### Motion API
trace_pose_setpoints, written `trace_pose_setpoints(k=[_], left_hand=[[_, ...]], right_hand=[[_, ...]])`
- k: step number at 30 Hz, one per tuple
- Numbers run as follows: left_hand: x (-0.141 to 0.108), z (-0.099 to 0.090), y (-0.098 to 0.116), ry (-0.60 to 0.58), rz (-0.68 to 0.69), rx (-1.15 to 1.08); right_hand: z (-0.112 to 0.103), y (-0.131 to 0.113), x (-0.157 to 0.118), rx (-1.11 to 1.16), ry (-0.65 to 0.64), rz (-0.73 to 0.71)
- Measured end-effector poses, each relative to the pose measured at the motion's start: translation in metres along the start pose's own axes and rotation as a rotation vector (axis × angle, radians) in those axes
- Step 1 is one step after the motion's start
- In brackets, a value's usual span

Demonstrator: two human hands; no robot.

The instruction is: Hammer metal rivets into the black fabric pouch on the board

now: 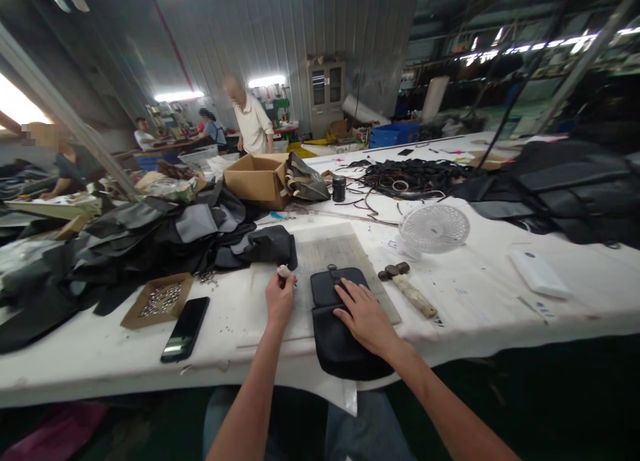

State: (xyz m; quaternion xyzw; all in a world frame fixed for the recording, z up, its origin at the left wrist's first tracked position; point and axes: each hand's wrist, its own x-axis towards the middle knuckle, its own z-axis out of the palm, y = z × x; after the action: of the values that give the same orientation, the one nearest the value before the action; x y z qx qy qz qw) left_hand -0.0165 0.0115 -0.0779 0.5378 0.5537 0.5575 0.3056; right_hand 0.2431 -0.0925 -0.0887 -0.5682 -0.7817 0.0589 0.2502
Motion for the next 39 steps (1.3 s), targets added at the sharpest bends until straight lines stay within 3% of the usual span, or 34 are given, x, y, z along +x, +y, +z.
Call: trace_pose_setpoints(k=[7,15,23,34,39], left_hand=[[0.003,-0.002,0.004,-0.022,-0.04,0.077],[0.008,-0.002,0.005,-0.031,-0.101,0.166],[0.01,0.0,-0.004,-0.016,-0.073,0.138],[-0.001,0.001,0.005,-0.009,0.031,0.01],[0.005,0.004,0.03,-0.086,-0.007,-0.052]], right_hand=[[-0.019,-0.003,0.0,0.049,-0.02,-0.032],[-0.012,-0.01,-0.004,0.036,0.032,0.042],[-0.019,-0.008,-0.004,0.048,0.003,-0.006],[-0.002,-0.004,-0.005,-0.072,0.077,-0.079],[-0.002,-0.004,-0.007,-0.108,0.093,-0.079]])
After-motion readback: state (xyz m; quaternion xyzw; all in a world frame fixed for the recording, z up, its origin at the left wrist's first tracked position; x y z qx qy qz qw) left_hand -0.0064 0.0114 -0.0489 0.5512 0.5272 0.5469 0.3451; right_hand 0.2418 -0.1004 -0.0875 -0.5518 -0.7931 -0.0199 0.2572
